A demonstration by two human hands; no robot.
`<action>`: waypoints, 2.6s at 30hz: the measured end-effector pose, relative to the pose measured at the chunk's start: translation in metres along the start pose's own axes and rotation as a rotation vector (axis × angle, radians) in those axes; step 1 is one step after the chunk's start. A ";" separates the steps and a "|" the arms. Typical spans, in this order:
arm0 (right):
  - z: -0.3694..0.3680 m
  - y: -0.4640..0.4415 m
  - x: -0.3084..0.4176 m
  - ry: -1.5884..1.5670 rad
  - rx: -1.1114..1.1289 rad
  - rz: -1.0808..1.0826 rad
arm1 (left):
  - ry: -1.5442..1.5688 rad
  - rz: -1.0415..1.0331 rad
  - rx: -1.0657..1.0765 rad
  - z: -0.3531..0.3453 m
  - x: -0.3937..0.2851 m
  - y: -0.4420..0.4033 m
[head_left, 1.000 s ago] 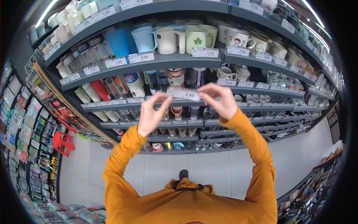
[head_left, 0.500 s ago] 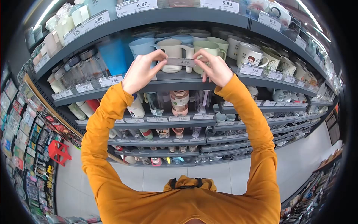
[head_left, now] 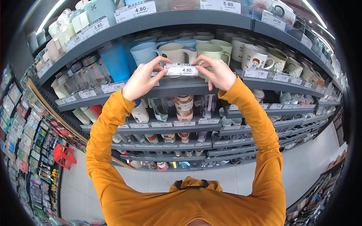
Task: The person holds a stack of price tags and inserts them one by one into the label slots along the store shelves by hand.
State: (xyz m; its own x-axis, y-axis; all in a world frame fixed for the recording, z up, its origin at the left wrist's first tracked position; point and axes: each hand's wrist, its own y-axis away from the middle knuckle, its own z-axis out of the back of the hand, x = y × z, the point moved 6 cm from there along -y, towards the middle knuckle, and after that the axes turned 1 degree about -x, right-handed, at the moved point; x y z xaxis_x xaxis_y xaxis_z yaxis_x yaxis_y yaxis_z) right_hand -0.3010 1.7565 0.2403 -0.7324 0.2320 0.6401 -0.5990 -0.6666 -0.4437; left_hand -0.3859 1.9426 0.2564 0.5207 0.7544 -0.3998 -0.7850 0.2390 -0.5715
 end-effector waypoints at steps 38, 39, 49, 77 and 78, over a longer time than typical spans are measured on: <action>-0.103 0.562 -0.210 -0.316 -0.073 -0.725 | 0.145 0.376 -0.245 -0.342 -0.177 0.265; -0.083 0.620 -0.180 -0.380 -0.193 -0.892 | 0.156 0.419 -0.218 -0.386 -0.189 0.310; -0.030 0.775 -0.178 -0.453 -0.510 -1.105 | 0.470 0.443 0.262 -0.492 -0.302 0.261; 0.198 0.937 -0.351 -0.443 -1.170 -1.218 | 0.756 0.046 0.770 -0.844 -0.470 -0.038; 0.200 0.952 -0.351 -0.461 -1.230 -1.228 | 0.779 -0.022 0.829 -0.856 -0.505 -0.045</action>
State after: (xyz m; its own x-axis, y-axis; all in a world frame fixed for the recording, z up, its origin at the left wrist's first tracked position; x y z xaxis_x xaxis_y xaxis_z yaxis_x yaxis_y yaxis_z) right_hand -0.5494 0.8990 -0.2812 0.2813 -0.2017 0.9382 -0.7043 0.6207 0.3446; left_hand -0.3265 1.0276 -0.1296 0.3764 0.2291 -0.8977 -0.6028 0.7963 -0.0495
